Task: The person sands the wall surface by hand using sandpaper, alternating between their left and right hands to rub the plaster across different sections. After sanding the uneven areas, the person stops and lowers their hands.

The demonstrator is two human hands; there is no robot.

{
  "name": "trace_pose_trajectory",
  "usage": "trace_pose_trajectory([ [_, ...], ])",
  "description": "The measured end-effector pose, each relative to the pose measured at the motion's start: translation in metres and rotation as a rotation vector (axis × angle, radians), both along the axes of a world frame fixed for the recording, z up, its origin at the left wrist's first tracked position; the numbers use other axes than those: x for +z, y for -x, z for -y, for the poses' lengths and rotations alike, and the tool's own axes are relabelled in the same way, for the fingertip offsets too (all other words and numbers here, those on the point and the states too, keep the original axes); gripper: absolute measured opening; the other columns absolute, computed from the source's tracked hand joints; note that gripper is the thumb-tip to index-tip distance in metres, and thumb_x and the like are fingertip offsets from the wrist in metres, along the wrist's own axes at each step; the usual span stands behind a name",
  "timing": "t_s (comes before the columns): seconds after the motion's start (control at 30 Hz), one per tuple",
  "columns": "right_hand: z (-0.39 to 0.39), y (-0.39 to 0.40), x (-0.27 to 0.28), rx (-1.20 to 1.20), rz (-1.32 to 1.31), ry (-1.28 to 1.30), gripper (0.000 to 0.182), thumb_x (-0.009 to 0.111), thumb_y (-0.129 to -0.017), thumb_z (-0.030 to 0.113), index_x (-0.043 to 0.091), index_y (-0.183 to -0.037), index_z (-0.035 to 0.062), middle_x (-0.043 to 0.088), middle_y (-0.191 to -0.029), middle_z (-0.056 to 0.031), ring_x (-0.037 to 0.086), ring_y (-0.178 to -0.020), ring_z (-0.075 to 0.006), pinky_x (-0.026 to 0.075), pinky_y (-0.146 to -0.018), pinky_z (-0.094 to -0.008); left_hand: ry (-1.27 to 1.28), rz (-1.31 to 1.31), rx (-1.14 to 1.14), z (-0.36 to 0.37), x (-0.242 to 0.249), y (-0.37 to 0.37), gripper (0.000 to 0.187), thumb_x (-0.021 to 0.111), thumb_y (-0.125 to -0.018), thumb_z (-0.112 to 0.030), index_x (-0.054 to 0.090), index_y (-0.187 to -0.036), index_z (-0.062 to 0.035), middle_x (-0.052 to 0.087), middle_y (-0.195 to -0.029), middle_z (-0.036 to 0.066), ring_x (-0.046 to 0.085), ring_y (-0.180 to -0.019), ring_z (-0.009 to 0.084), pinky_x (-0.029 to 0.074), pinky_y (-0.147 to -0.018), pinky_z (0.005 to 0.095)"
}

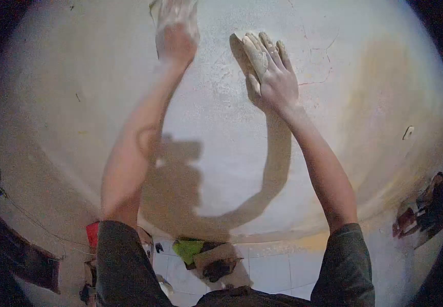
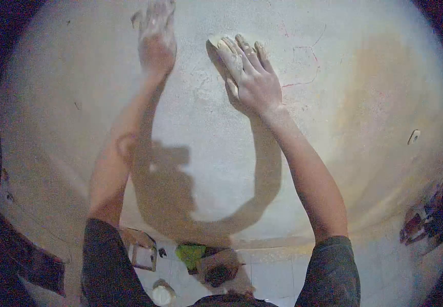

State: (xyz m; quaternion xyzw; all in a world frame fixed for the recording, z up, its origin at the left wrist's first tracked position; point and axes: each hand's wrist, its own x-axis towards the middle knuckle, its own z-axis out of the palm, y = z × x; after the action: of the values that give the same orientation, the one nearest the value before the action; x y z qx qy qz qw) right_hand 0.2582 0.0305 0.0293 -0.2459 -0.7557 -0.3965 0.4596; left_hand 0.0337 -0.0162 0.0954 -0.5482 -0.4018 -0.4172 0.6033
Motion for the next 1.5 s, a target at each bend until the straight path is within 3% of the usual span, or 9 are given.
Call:
trace_pose_trajectory([
  [0.3,0.009,-0.001,0.003,-0.087,0.013,0.031,0.072,0.053,-0.093,0.036,0.022,-0.157,0.0235,0.031,-0.159,-0.0023,0.022,-0.15,-0.0193,0.01,-0.127,-0.0427,0.528,-0.172,-0.177,-0.006,-0.165,-0.006,0.054,0.049,-0.087,-0.005,0.053,-0.141,-0.0059,0.041,-0.153,0.015,0.032,-0.146,0.0294,0.018,-0.124,0.0453],
  [0.57,-0.003,0.0,-0.003,-0.085,0.008,0.019,0.071,0.055,-0.093,0.034,0.027,-0.156,0.0216,0.034,-0.158,-0.0043,0.024,-0.149,-0.0209,0.01,-0.126,-0.044,0.036,0.11,-0.117,-0.007,0.015,0.011,0.039,0.054,-0.092,-0.014,0.063,-0.13,-0.0125,0.06,-0.132,0.018,0.054,-0.124,0.0362,0.044,-0.106,0.0445],
  [0.83,-0.002,0.0,-0.011,0.041,-0.04,0.009,0.069,0.054,-0.092,0.032,0.028,-0.155,0.0228,0.035,-0.157,-0.0026,0.026,-0.149,-0.0217,0.014,-0.125,-0.0446,0.445,-0.103,-0.228,0.008,-0.179,0.002,0.049,0.054,-0.087,-0.001,0.06,-0.135,-0.0136,0.05,-0.146,0.012,0.038,-0.142,0.0322,0.028,-0.12,0.0459],
  [0.9,-0.001,0.001,-0.003,0.043,-0.04,-0.009,0.07,0.054,-0.091,0.032,0.028,-0.156,0.0232,0.035,-0.158,-0.002,0.027,-0.148,-0.022,0.013,-0.125,-0.0449,0.395,-0.118,0.085,0.001,-0.157,0.012,0.045,0.055,-0.093,-0.01,0.057,-0.137,-0.0133,0.055,-0.142,0.013,0.044,-0.137,0.0345,0.037,-0.115,0.044],
  [1.1,-0.001,0.003,-0.002,0.066,-0.056,-0.025,0.071,0.055,-0.088,0.031,0.031,-0.154,0.0222,0.037,-0.157,-0.0019,0.029,-0.147,-0.0226,0.017,-0.124,-0.0456,0.369,0.419,-0.097,0.006,-0.007,-0.01,0.045,0.054,-0.09,-0.014,0.057,-0.133,-0.0018,0.058,-0.132,0.024,0.05,-0.128,0.0406,0.04,-0.109,0.0496],
  [1.2,-0.003,0.005,-0.003,0.051,-0.059,-0.027,0.074,0.057,-0.085,0.031,0.032,-0.154,0.0222,0.037,-0.157,-0.0013,0.03,-0.147,-0.0222,0.018,-0.123,-0.0461,0.782,0.587,0.038,0.009,-0.008,-0.029,0.043,0.052,-0.088,-0.009,0.059,-0.13,-0.0004,0.051,-0.141,0.025,0.04,-0.14,0.0387,0.026,-0.119,0.051],
  [1.27,-0.002,0.004,-0.002,0.053,-0.063,-0.031,0.075,0.058,-0.085,0.032,0.032,-0.154,0.0228,0.036,-0.157,-0.0003,0.029,-0.147,-0.0218,0.018,-0.123,-0.0457,0.174,0.057,-0.201,-0.016,-0.093,-0.026,0.045,0.051,-0.09,-0.01,0.057,-0.134,-0.0015,0.05,-0.144,0.024,0.038,-0.141,0.0385,0.023,-0.121,0.0506],
  [1.37,-0.002,0.004,-0.005,0.051,-0.076,-0.038,0.075,0.058,-0.085,0.032,0.031,-0.154,0.0238,0.036,-0.157,0.0004,0.029,-0.147,-0.0215,0.017,-0.124,-0.0454,0.391,-0.122,-0.181,0.003,-0.175,-0.024,0.048,0.051,-0.09,-0.009,0.055,-0.137,-0.0019,0.048,-0.145,0.023,0.036,-0.142,0.0394,0.021,-0.121,0.051],
  [1.5,-0.006,0.002,-0.007,0.045,-0.064,-0.045,0.075,0.058,-0.086,0.034,0.03,-0.155,0.0241,0.037,-0.156,-0.0005,0.029,-0.147,-0.0208,0.016,-0.125,-0.0453,0.128,0.108,-0.1,0.003,-0.1,-0.004,0.049,0.049,-0.089,-0.001,0.056,-0.136,-0.01,0.052,-0.139,0.024,0.046,-0.135,0.0369,0.034,-0.116,0.047],
])
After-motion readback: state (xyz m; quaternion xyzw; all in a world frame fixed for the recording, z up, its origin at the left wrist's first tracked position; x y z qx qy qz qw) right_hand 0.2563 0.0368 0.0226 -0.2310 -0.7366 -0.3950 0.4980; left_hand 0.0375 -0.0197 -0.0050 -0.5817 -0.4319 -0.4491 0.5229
